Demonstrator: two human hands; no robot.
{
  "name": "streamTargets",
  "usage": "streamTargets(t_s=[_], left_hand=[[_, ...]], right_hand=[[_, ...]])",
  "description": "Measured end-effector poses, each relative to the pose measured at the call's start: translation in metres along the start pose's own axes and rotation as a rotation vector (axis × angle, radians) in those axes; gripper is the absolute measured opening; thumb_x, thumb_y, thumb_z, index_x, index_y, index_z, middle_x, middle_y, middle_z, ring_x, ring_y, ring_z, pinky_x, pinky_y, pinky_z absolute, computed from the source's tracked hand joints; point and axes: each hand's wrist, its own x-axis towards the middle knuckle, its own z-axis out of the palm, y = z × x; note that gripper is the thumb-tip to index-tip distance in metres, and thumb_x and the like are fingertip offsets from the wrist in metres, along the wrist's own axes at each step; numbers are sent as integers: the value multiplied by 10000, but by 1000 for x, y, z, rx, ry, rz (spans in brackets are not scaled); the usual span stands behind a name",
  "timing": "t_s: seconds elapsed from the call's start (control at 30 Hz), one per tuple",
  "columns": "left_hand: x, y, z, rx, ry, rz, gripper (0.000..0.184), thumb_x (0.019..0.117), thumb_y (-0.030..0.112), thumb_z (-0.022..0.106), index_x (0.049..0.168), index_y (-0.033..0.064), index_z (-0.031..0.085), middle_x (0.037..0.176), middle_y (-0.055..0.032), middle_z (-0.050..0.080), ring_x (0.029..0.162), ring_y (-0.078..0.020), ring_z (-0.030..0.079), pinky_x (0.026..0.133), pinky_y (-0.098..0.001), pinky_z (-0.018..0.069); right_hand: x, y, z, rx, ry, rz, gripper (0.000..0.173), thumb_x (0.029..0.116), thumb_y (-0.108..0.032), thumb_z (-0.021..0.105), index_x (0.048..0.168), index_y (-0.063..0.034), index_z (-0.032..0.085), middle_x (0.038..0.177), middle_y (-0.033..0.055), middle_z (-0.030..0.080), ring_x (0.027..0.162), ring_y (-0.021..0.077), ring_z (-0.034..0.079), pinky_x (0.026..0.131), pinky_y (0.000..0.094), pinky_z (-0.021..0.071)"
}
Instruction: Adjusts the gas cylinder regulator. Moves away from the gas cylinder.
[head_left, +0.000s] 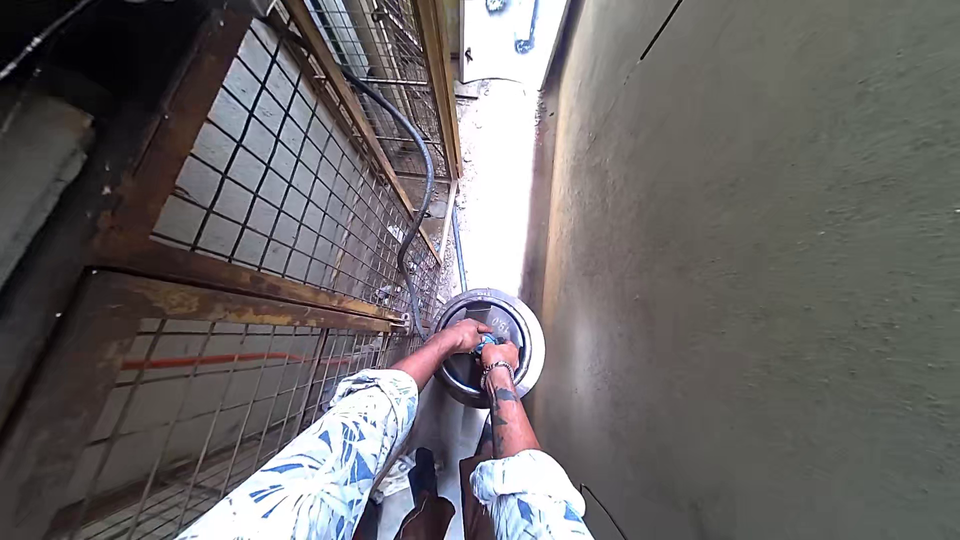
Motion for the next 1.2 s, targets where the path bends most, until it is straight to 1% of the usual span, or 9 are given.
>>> streamTargets(t_s=[0.13,0.23,0.37,0.47,0.6,0.73,0.87,1.07,1.2], left_hand=[[1,0,6,220,-91,41,582,1066,253,444,1632,222,308,1526,-186,496,1400,-350,493,1144,-585,392],[-5,5,15,334,-92,-2,928,916,259,730,1659,219,175,1510,-264,448,1256,-430,587,1002,-634,501],[-4,10,29,335,54,-76,671,954,345,698,1546,229,405,1351,-180,626,1202,-398,637,957,-635,524],[-8,12,39,332,126,-109,613,952,456,686,1491,254,475,1267,-140,677,1154,-376,664,912,-628,543],[-3,19,10,564,-37,59,652,937,544,687,1494,275,483,1236,-127,697,1142,-366,669,922,-609,540],[-3,15,25,580,87,22,599,930,517,699,1450,281,517,1099,-119,725,1002,-356,706,822,-580,566],[-2,16,26,345,83,-108,620,916,309,740,1483,236,500,1198,-169,706,1104,-408,674,897,-650,526],[-31,62,-28,743,-196,84,681,957,516,674,1478,108,513,1240,-169,691,1168,-382,646,986,-574,487],[-5,13,18,570,80,23,714,890,443,767,1500,196,488,1150,-137,719,1054,-361,689,884,-584,543]], right_hand=[[1,5,-7,-102,-65,-88,463,929,-262,700,1297,4,612,1253,272,642,1187,411,610,981,581,485],[1,5,-13,-182,-96,-112,456,945,-250,670,1299,28,594,1250,280,640,1186,414,616,978,582,491],[-18,-10,-47,-351,-100,-296,430,1036,-239,535,1394,-2,547,1284,253,647,1216,402,622,1025,575,487],[-26,-6,-80,-351,-52,-490,305,1049,-198,514,1263,-84,700,1165,168,724,1089,343,690,969,565,527],[-12,0,-94,-447,-27,-651,217,998,-127,594,1150,-71,739,1050,158,747,995,340,718,890,555,560],[-13,-2,-75,-663,-122,-547,248,960,-163,616,1170,-64,704,1072,182,728,1016,359,710,882,566,566],[-1,-14,-53,-780,-213,-485,281,904,-151,711,1123,20,668,1101,247,695,1036,425,684,858,611,550],[1,-40,-68,-908,-323,-523,202,890,-101,724,1035,35,692,1073,260,702,1018,445,686,830,627,547],[1,-30,-68,-852,-297,-602,203,811,-81,783,952,30,688,963,248,705,894,444,695,735,634,553]])
